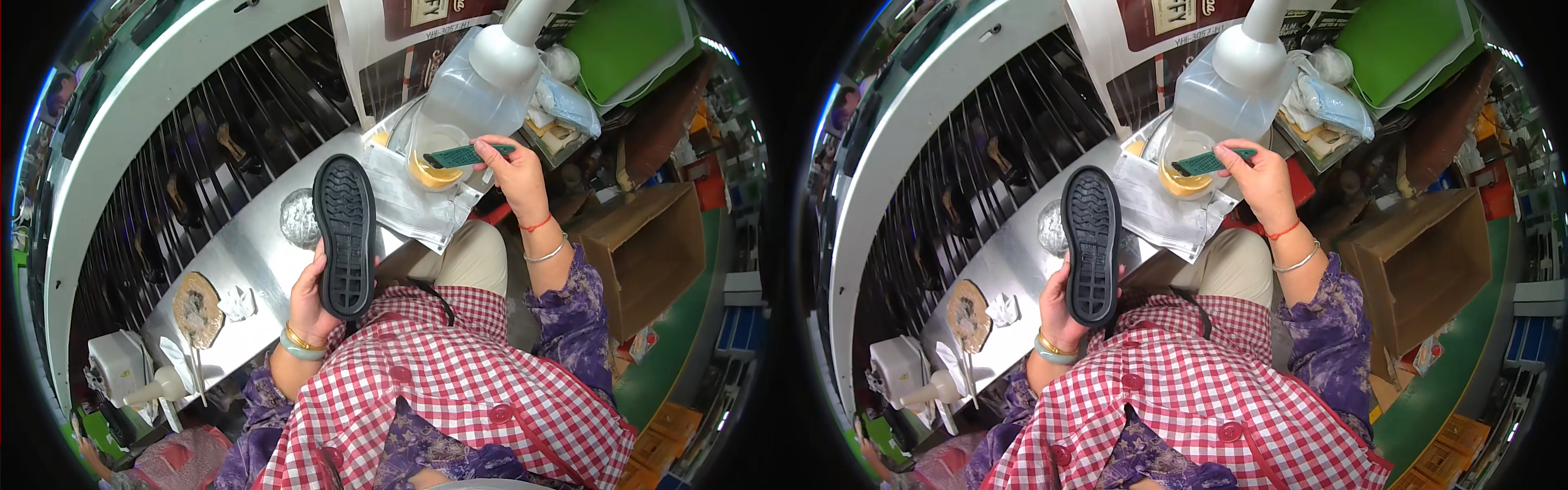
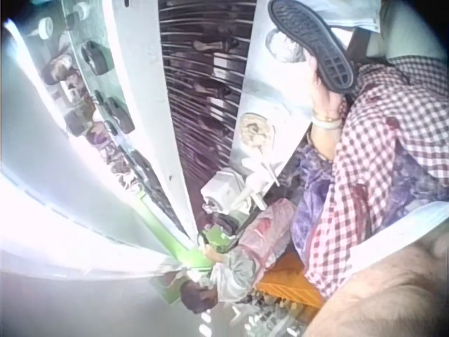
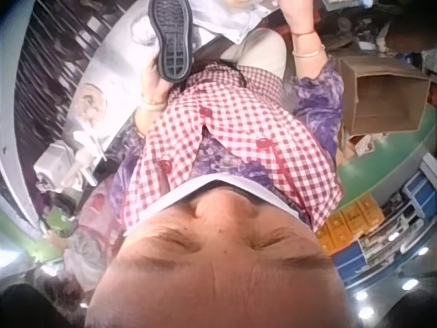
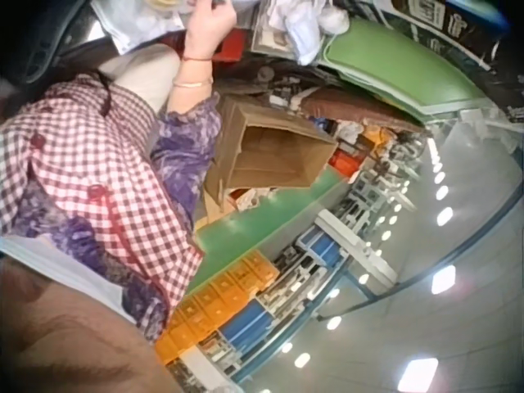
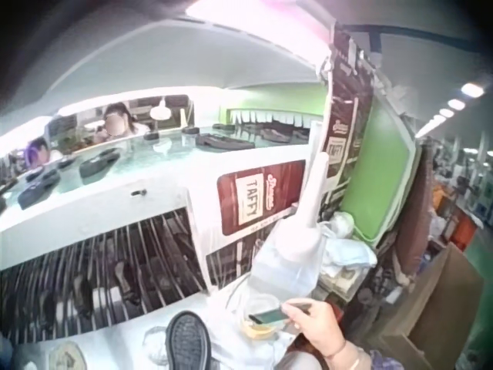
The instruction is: The person applies adhesive to shoe soles using a plastic spreader, places the coated soles onto an upper conveyor belt, and stirs adhesive in a container with a stick. They then take new shoe soles from the conveyor belt and apply adhesive to them using the spreader.
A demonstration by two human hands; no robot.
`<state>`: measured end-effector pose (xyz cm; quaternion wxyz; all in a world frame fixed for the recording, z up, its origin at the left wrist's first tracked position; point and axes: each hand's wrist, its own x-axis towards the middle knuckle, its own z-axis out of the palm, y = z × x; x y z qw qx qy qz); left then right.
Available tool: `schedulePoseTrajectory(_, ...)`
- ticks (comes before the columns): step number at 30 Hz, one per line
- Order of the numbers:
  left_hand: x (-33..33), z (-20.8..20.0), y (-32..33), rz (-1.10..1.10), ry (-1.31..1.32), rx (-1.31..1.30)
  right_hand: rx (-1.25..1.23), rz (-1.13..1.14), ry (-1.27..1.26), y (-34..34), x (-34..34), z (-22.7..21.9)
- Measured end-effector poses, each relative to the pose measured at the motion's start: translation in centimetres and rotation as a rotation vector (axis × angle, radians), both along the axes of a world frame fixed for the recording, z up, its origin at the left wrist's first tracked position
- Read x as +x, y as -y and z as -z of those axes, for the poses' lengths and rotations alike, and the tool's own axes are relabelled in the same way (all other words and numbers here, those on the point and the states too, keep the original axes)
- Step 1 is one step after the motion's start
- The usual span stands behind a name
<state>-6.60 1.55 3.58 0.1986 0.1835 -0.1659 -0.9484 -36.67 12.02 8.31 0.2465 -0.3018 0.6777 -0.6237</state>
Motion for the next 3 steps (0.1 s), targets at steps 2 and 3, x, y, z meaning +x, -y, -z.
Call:
schedulePoseTrajectory(2,-0.49,0.02,0.08,-0.013,-0.028,-0.059,0.025,-0.014,-0.018,-0.17,-0.12,0.29)
schedulePoseTrajectory(3,-0.52,-0.05,0.16,0.002,-0.011,-0.071,0.041,-0.030,-0.037,-0.21,-0.11,0.46)
